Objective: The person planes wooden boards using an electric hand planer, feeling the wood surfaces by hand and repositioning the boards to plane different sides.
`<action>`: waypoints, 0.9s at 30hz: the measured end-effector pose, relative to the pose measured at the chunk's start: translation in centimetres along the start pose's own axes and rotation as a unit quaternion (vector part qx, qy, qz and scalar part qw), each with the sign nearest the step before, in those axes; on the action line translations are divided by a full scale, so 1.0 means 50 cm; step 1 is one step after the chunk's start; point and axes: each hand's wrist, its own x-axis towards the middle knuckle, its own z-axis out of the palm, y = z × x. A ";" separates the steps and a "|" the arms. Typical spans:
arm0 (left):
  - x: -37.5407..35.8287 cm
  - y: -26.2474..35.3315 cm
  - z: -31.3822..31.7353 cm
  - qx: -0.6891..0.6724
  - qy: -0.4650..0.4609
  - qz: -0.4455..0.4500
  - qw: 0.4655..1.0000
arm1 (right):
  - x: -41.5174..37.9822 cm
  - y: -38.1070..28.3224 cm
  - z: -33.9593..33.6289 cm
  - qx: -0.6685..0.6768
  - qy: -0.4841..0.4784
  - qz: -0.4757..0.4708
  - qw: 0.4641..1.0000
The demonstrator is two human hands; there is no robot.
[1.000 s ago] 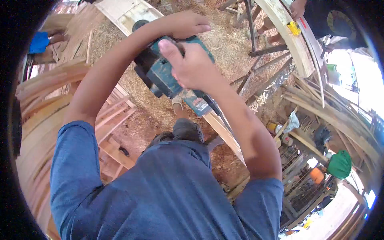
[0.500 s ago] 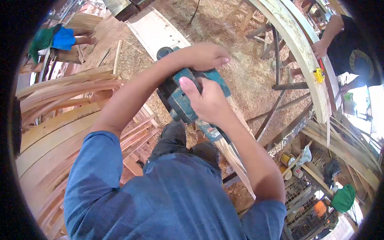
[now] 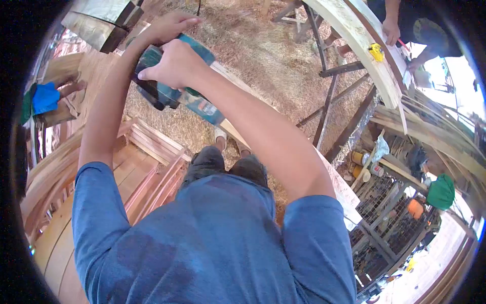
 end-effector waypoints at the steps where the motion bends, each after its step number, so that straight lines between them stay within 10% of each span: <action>1: 0.000 -0.001 -0.004 0.009 0.005 -0.018 1.000 | 0.007 -0.005 -0.004 -0.020 -0.015 0.018 1.000; 8: -0.037 0.070 -0.037 0.056 0.021 -0.099 0.993 | -0.006 0.015 0.024 0.006 0.029 0.004 1.000; 9: -0.022 -0.037 -0.005 0.101 0.033 -0.005 0.994 | -0.047 -0.016 0.001 -0.008 0.007 0.036 0.999; 17: 0.007 0.210 0.138 -0.116 0.063 -0.051 0.990 | -0.290 0.010 -0.072 -0.037 0.064 0.031 0.997; 27: -0.092 0.722 0.268 -0.015 0.121 -0.012 0.993 | -0.734 0.025 -0.152 -0.059 0.108 0.142 0.982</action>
